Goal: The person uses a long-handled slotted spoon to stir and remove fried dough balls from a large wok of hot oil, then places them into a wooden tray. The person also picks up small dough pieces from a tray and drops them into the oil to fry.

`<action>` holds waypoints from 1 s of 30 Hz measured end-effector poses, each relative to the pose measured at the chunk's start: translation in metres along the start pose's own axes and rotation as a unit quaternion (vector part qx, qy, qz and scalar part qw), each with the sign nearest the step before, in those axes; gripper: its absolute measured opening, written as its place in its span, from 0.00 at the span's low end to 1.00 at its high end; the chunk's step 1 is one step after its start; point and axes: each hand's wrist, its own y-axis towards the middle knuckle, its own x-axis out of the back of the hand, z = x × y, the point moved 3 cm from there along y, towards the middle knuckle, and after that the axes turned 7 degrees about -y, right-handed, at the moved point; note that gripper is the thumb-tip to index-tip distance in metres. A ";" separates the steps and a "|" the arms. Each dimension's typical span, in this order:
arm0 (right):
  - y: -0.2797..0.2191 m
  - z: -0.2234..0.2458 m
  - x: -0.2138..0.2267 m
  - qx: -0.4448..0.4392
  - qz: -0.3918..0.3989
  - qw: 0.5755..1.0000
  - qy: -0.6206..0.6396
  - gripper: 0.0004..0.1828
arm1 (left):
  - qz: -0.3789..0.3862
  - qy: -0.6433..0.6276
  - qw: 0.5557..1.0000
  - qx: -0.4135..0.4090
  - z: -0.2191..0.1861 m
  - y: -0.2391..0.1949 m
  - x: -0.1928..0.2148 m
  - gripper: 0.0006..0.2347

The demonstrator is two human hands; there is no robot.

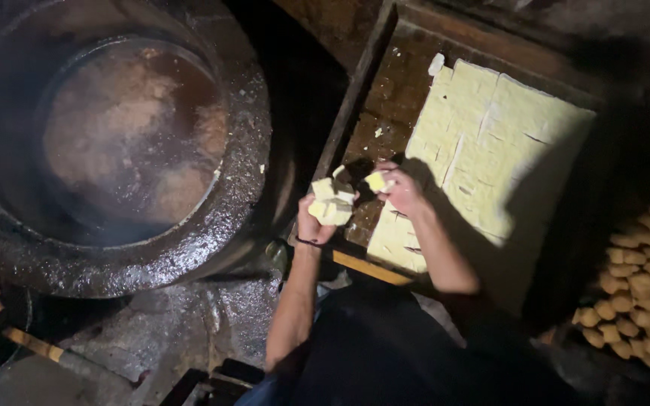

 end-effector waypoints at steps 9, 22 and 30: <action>-0.006 0.012 -0.042 0.239 -0.092 0.856 -0.448 0.12 | -0.033 -0.047 0.998 0.007 0.017 -0.045 0.012 0.31; 0.032 -0.001 -0.073 0.246 -0.072 0.809 -0.529 0.15 | -0.029 -0.036 0.997 -0.057 0.000 -0.034 0.022 0.24; -0.011 -0.028 -0.119 0.274 -0.111 0.538 -0.789 0.41 | -0.008 -0.102 0.992 -0.074 -0.013 -0.019 0.028 0.25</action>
